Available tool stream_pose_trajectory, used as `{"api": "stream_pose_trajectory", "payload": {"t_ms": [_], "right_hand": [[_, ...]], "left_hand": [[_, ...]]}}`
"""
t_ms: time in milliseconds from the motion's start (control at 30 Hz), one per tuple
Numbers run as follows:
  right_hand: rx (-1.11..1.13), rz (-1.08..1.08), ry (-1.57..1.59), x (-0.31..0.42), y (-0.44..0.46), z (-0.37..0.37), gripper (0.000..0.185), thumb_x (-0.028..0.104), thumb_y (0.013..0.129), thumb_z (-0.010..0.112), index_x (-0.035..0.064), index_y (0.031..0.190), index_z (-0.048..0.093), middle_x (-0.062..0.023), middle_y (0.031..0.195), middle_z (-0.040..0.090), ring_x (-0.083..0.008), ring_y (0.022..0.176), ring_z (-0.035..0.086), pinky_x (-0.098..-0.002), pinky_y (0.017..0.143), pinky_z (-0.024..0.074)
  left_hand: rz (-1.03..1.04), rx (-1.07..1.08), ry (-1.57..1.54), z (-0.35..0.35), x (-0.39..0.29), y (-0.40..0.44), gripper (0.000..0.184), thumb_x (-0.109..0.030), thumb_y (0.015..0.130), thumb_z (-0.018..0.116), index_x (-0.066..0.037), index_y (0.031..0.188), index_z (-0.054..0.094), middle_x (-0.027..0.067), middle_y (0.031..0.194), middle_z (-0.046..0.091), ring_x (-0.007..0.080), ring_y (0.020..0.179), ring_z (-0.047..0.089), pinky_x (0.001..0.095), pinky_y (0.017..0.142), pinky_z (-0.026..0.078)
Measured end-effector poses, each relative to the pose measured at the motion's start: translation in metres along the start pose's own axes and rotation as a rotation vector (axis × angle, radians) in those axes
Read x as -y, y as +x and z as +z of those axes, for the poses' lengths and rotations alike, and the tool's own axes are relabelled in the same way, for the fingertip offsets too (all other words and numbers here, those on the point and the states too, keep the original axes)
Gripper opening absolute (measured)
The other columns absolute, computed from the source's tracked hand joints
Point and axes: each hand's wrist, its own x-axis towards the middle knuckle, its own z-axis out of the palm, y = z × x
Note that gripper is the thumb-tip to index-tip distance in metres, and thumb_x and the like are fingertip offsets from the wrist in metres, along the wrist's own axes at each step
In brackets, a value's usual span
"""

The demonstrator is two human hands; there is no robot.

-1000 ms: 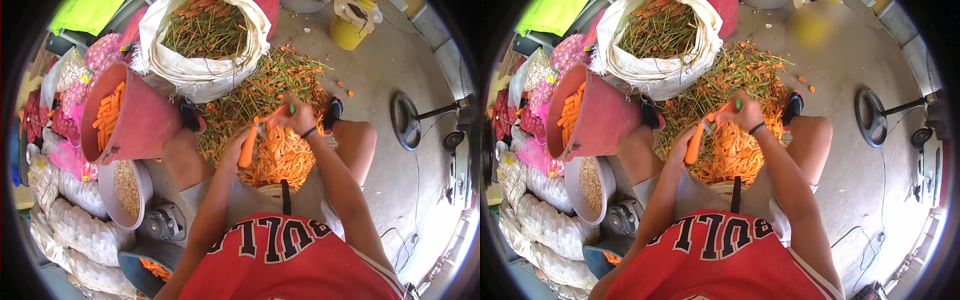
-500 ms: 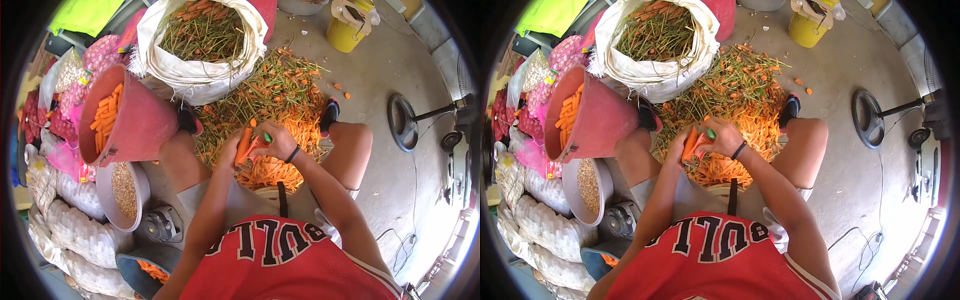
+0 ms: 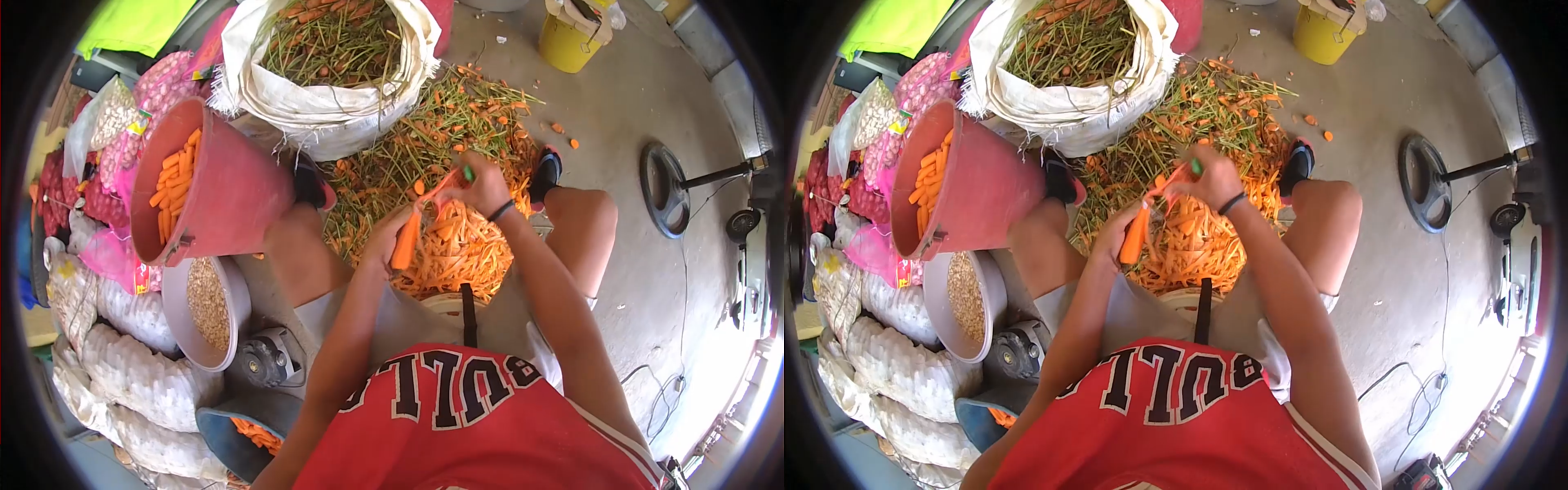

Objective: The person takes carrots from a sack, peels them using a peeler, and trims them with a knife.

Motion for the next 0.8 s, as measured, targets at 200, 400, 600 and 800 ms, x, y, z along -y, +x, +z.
{"api": "stream_pose_trajectory", "payload": {"t_ms": [200, 400, 600, 800], "right_hand": [[0.064, -0.120, 0.145, 0.022, -0.024, 0.022, 0.060, 0.037, 0.058, 0.092, 0.0058, 0.103, 0.067, -0.0109, 0.087, 0.066, -0.0254, 0.076, 0.066, -0.0363, 0.068, 0.0541], [-0.020, 0.135, -0.146, -0.012, 0.003, -0.007, 0.061, 0.037, 0.060, 0.091, 0.0064, 0.106, 0.066, -0.0125, 0.090, 0.067, -0.0267, 0.083, 0.068, -0.0355, 0.076, 0.0553], [0.068, -0.321, 0.068, 0.033, -0.028, 0.020, 0.057, 0.034, 0.059, 0.092, 0.0037, 0.097, 0.062, -0.0097, 0.080, 0.062, -0.0246, 0.068, 0.061, -0.0357, 0.065, 0.0520], [-0.161, 0.026, -0.231, -0.028, 0.002, -0.007, 0.054, 0.035, 0.064, 0.089, 0.0061, 0.102, 0.063, -0.0089, 0.085, 0.066, -0.0249, 0.072, 0.065, -0.0365, 0.066, 0.0526]], "left_hand": [[0.061, 0.071, -0.117, 0.004, -0.008, 0.013, 0.033, -0.027, 0.100, 0.051, -0.005, 0.123, 0.057, 0.0049, 0.094, 0.062, 0.0127, 0.077, 0.064, 0.0269, 0.065, 0.056], [0.011, -0.014, 0.061, 0.000, 0.002, 0.001, 0.032, -0.026, 0.100, 0.051, -0.004, 0.122, 0.058, 0.0050, 0.093, 0.062, 0.0126, 0.076, 0.062, 0.0274, 0.062, 0.055], [0.056, -0.003, -0.118, 0.004, -0.002, 0.012, 0.031, -0.024, 0.101, 0.048, -0.004, 0.123, 0.058, 0.0052, 0.092, 0.063, 0.0120, 0.080, 0.063, 0.0238, 0.069, 0.053], [-0.001, -0.018, 0.051, 0.004, 0.000, 0.000, 0.028, -0.028, 0.099, 0.053, -0.008, 0.119, 0.059, 0.0020, 0.087, 0.060, 0.0118, 0.073, 0.060, 0.0284, 0.067, 0.055]]}}
